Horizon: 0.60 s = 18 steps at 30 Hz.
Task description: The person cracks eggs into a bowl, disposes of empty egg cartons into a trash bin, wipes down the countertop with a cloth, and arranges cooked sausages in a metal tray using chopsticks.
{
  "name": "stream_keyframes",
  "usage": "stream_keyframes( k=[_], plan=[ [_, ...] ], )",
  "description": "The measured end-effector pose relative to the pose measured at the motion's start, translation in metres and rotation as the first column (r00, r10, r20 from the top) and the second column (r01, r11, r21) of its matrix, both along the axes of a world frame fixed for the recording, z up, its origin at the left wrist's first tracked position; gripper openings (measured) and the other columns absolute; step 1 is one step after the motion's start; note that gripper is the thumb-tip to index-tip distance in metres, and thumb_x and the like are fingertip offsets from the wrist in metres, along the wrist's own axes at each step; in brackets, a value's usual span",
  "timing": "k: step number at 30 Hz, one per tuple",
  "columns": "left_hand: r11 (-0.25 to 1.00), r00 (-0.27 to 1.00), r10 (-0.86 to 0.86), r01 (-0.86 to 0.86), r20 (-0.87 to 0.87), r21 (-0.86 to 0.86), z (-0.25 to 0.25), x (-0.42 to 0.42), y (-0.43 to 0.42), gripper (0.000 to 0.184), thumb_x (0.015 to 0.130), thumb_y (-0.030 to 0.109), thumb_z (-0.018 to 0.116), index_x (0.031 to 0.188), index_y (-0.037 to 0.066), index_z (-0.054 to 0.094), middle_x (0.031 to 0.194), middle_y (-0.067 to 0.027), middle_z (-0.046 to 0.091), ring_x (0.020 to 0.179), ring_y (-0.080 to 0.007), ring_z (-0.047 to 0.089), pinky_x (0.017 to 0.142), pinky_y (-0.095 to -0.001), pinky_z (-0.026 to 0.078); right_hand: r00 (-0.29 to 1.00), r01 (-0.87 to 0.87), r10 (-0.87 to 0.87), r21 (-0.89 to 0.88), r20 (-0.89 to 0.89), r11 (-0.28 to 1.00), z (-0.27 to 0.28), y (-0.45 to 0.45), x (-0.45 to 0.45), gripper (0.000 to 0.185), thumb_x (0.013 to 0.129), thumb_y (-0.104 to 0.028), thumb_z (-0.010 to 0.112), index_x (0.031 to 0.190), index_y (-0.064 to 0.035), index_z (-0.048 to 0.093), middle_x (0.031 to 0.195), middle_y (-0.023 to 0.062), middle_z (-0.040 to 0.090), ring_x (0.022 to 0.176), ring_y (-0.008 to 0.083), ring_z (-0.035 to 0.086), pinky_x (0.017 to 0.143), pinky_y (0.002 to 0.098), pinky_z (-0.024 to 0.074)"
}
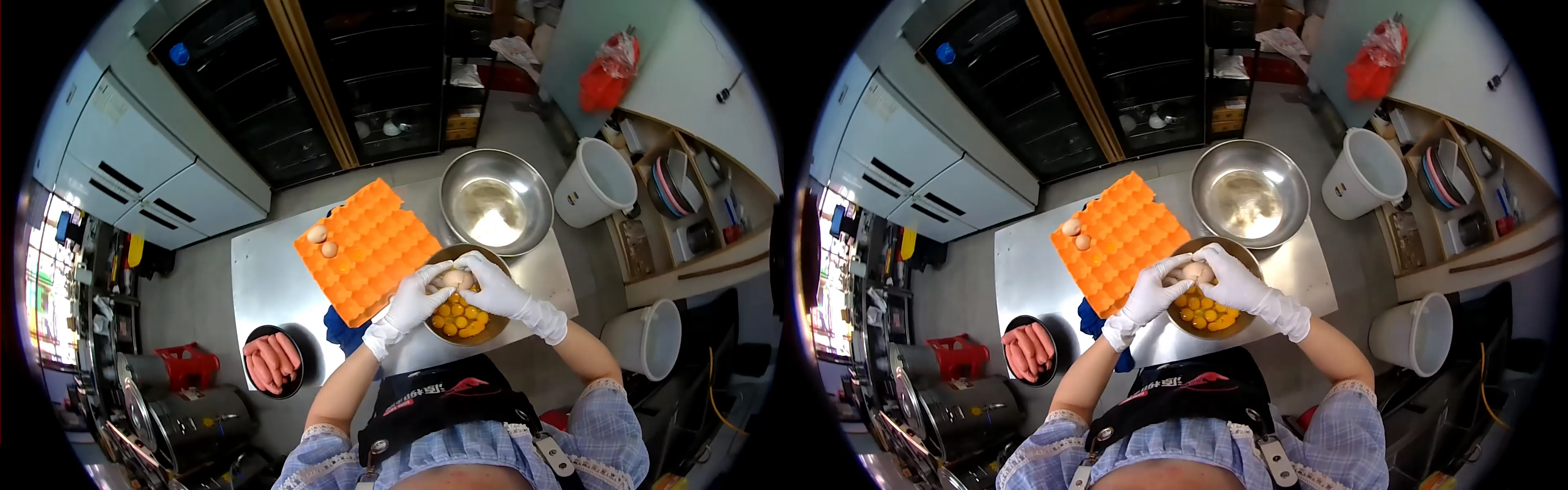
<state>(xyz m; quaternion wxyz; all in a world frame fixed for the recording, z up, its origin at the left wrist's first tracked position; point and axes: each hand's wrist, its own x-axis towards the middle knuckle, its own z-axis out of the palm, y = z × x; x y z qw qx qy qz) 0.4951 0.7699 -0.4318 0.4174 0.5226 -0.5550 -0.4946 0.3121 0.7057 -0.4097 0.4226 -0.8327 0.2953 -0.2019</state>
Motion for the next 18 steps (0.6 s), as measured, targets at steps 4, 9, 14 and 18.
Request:
stream_keyframes(
  k=[4, 9, 14, 18],
  plan=[
    [0.997, 0.999, 0.037, -0.036, 0.017, -0.066, -0.006, -0.022, -0.005, 0.036, 0.08, 0.007, 0.063, 0.116, 0.002, 0.057, 0.1, -0.0099, 0.061, 0.088, -0.0169, 0.061, 0.079, -0.0265, 0.049, 0.988, 0.103, -0.109, 0.06, 0.108, 0.993, -0.019, 0.006, -0.023, 0.042, 0.072, -0.008, 0.066, 0.109, 0.001, 0.049, 0.108, 0.0153, 0.05, 0.101, 0.0281, 0.052, 0.088, 0.0334, 0.0425],
    [0.999, 0.998, 0.05, -0.049, -0.023, 0.02, -0.013, -0.038, -0.002, 0.034, 0.08, 0.008, 0.063, 0.114, 0.002, 0.059, 0.101, -0.0099, 0.061, 0.089, -0.0168, 0.06, 0.08, -0.0257, 0.048, 0.966, 0.198, -0.239, 0.316, 0.095, 0.928, -0.018, 0.015, -0.036, 0.041, 0.074, -0.009, 0.068, 0.11, 0.0028, 0.052, 0.106, 0.0149, 0.056, 0.097, 0.0259, 0.056, 0.086, 0.0318, 0.0448],
    [0.999, 1.0, 0.025, -0.024, 0.02, -0.024, -0.012, -0.04, -0.002, 0.033, 0.082, 0.007, 0.062, 0.114, -0.001, 0.059, 0.103, -0.0099, 0.061, 0.098, -0.0158, 0.057, 0.088, -0.0259, 0.044, 0.979, 0.118, -0.134, 0.113, 0.15, 0.987, -0.032, 0.008, -0.05, 0.04, 0.076, -0.006, 0.064, 0.113, 0.0026, 0.052, 0.107, 0.0167, 0.056, 0.099, 0.0282, 0.056, 0.087, 0.032, 0.0447],
    [0.99, 0.984, 0.017, 0.009, 0.176, -0.142, -0.015, -0.037, -0.003, 0.033, 0.081, 0.007, 0.063, 0.113, 0.003, 0.061, 0.109, -0.013, 0.062, 0.098, -0.0207, 0.059, 0.089, -0.0282, 0.045, 0.994, 0.003, 0.018, -0.197, 0.104, 0.98, -0.032, 0.001, -0.057, 0.04, 0.077, -0.004, 0.061, 0.115, 0.0024, 0.051, 0.112, 0.0166, 0.053, 0.103, 0.031, 0.053, 0.089, 0.034, 0.0445]
  ],
)
